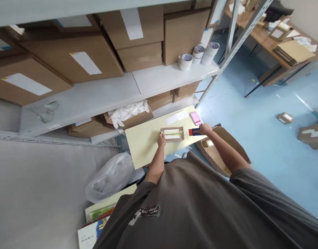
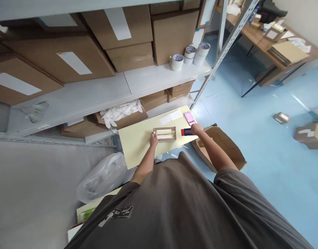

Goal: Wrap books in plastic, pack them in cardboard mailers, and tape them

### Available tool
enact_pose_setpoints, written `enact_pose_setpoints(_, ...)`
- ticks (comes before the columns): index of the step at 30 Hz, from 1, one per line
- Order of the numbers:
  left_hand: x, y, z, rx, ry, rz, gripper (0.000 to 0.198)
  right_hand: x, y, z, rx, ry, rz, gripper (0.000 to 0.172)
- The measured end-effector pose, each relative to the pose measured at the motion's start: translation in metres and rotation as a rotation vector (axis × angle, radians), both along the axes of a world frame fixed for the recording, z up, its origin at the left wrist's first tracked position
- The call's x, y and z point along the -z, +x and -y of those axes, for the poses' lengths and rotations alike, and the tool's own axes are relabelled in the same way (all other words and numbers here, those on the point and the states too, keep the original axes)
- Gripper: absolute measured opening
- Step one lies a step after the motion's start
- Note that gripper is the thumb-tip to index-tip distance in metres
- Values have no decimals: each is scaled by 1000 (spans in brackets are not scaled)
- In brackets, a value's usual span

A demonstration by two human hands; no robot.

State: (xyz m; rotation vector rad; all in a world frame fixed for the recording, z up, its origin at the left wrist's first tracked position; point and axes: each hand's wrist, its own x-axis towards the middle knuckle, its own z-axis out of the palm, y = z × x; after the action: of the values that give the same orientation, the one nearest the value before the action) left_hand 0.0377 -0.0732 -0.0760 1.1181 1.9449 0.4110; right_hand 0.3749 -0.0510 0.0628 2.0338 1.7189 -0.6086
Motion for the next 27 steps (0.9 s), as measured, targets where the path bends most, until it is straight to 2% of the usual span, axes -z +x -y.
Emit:
enact_pose_setpoints(3, 4, -11, -1, -10, 15, 27, 37, 2, -1, 4, 29, 9, -22, 63)
enact_pose_setpoints(6, 7, -34, -1, -23, 29, 85, 34, -1, -35, 0, 33, 35, -62, 63)
enact_pose_setpoints(10, 6, -78, 1, -107, 15, 108, 40, -14, -106, -14, -12, 84, -162, 64)
enact_pose_setpoints(14, -6, -116, -1, -209, 44, 5, 46, -32, -186, -28, -59, 109, -185, 65)
enact_pose_setpoints(18, -21, -129, -8, -99, 193, 70, 45, -41, -259, -29, -107, 102, -201, 65)
enact_pose_setpoints(20, -25, -127, -8, -72, 194, 80, 46, -40, -286, -27, -130, 95, -225, 62)
enact_pose_setpoints(22, -27, -125, -7, -90, 153, 66, 45, -38, -302, -26, -138, 93, -239, 60)
enact_pose_setpoints(24, -29, -124, -6, -104, 119, 45, 43, -34, -302, -28, -146, 90, -243, 62)
enact_pose_setpoints(27, -29, -124, -6, -124, 103, 5, 43, -26, -268, -34, -131, 99, -220, 65)
